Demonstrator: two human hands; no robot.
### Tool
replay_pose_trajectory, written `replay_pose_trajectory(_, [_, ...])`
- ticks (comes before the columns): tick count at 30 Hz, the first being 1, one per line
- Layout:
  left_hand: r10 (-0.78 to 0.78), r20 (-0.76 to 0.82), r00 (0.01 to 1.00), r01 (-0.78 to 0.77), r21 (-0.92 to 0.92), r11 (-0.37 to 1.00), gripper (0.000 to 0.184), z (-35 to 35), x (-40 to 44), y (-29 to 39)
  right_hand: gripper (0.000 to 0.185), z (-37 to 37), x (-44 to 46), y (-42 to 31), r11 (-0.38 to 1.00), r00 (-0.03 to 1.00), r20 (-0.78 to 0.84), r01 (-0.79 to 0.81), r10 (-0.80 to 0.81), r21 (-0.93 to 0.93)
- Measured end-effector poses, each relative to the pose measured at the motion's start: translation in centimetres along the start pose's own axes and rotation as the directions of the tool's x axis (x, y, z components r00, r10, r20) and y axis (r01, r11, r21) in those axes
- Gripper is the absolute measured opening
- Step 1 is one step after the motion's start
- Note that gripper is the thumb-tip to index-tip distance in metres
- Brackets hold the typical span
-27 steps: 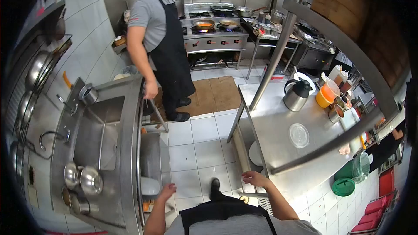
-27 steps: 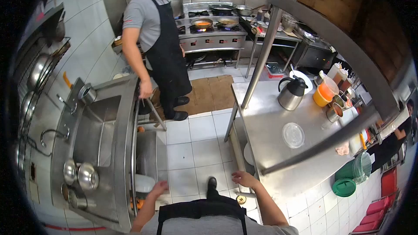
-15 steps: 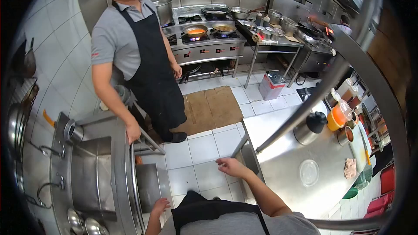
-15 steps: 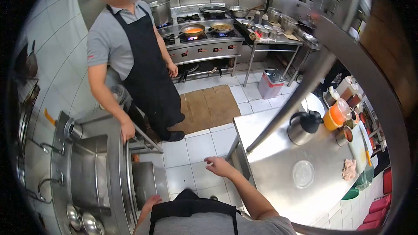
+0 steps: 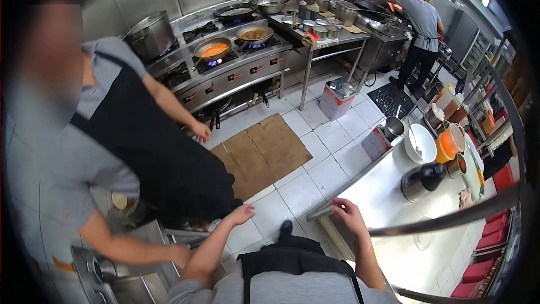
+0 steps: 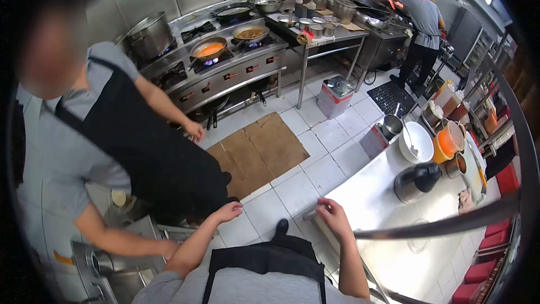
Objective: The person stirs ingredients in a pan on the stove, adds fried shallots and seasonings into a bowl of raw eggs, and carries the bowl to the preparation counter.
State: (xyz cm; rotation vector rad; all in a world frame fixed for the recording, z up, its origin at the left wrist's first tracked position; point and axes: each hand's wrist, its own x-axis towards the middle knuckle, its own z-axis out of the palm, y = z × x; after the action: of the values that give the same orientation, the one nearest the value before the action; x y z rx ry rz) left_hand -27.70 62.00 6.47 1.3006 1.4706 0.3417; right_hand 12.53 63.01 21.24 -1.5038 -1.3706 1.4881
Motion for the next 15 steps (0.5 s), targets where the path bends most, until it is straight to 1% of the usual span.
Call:
replay_pose_trajectory(1, [0.039, 0.028, 0.999, -0.039, -0.009, 0.999, 0.040, -1.1, 2.6, 1.7, 0.030, 0.0, 0.3, -0.3, 0.990, 1.000, -0.010, -0.018, 0.020, 0.143])
replay_pose_trajectory(3, [0.123, 0.056, 0.991, -0.127, 0.059, 0.990, 0.039, -2.3, 8.9, 3.0, 0.031, -0.4, 0.9, -0.8, 0.911, 0.998, -0.017, -0.053, 0.066, 0.409])
replay_pose_trajectory(4, [0.164, 0.072, 0.984, -0.170, 0.090, 0.981, 0.039, -2.9, 11.5, 3.3, 0.031, -0.3, 1.8, -1.2, 0.887, 0.997, -0.016, -0.056, 0.071, 0.458])
replay_pose_trajectory(7, [0.106, 0.107, 0.989, -0.117, 0.099, 0.988, 0.040, -5.1, 16.7, 4.6, 0.029, -0.6, 7.0, -3.0, 0.818, 0.998, -0.020, -0.040, 0.064, 0.574])
replay_pose_trajectory(8, [0.083, 0.142, 0.986, -0.102, 0.129, 0.986, 0.038, -6.0, 17.8, 4.8, 0.029, -0.5, 9.6, -3.6, 0.831, 0.996, -0.032, -0.047, 0.078, 0.554])
replay_pose_trajectory(10, [0.093, 0.128, 0.987, -0.101, 0.056, 0.993, 0.036, -8.4, 19.3, 5.6, 0.028, -0.6, 15.1, -5.1, 0.861, 0.993, -0.052, -0.062, 0.102, 0.505])
replay_pose_trajectory(11, [0.029, 0.095, 0.995, -0.029, -0.003, 1.000, 0.036, -9.7, 19.8, 6.0, 0.025, -0.2, 18.2, -6.2, 0.875, 0.993, -0.049, -0.075, 0.112, 0.479])
replay_pose_trajectory(14, [-0.049, -0.014, 0.999, 0.049, -0.002, 0.999, 0.034, -14.0, 22.0, 5.7, 0.021, 0.3, 26.6, -8.5, 0.959, 0.997, 0.015, -0.075, 0.074, 0.273])
replay_pose_trajectory(15, [-0.087, -0.021, 0.996, 0.085, -0.091, 0.992, 0.033, -15.2, 23.2, 4.8, 0.018, 0.7, 29.2, -9.0, 0.986, 0.999, 0.017, -0.034, 0.031, 0.164])
